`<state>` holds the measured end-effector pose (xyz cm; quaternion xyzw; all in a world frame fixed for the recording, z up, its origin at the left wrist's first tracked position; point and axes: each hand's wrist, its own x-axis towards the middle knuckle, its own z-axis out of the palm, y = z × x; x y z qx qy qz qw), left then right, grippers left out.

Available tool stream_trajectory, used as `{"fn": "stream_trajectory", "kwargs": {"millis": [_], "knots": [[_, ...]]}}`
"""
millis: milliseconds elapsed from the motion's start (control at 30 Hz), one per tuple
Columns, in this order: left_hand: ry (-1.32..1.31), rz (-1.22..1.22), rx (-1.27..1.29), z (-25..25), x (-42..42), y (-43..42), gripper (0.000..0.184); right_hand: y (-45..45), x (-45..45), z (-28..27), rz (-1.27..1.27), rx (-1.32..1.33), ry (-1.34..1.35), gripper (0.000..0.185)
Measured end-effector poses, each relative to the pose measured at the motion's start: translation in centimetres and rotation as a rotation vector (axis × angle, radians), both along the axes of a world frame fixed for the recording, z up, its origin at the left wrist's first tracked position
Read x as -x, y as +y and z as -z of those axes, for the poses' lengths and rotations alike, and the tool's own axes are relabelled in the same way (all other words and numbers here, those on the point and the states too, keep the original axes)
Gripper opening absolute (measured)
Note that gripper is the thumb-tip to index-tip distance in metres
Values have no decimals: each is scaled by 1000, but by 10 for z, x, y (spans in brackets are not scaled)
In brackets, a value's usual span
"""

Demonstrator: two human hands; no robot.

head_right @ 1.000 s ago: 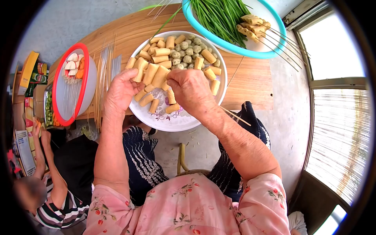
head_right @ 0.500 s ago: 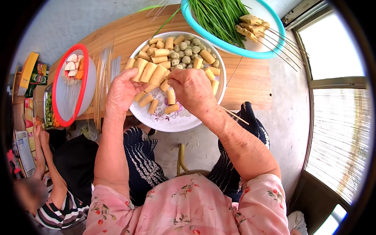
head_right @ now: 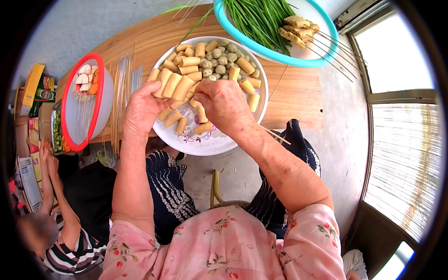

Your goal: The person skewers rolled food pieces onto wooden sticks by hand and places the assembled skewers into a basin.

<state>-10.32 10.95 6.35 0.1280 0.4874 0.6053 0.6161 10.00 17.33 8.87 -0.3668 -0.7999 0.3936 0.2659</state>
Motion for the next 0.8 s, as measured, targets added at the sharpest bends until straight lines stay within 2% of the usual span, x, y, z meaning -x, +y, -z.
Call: {"fn": "stream_trajectory", "kwargs": {"millis": [67,267,367,467,800], "knots": [[-27,2,-20,1,3,1,34,-1,-3,0,-2,9,-43,8],[64,97,-16,2,1,0,34,-4,-2,3,-8,-49,74,9],[46,72,-42,-1,-6,1,33,-3,-1,3,-9,-63,60,10],[51,53,-36,-4,-6,2,33,-3,-1,-2,17,36,24,9],[62,29,-22,-1,1,1,30,1,-8,-2,-24,6,2,9]]}}
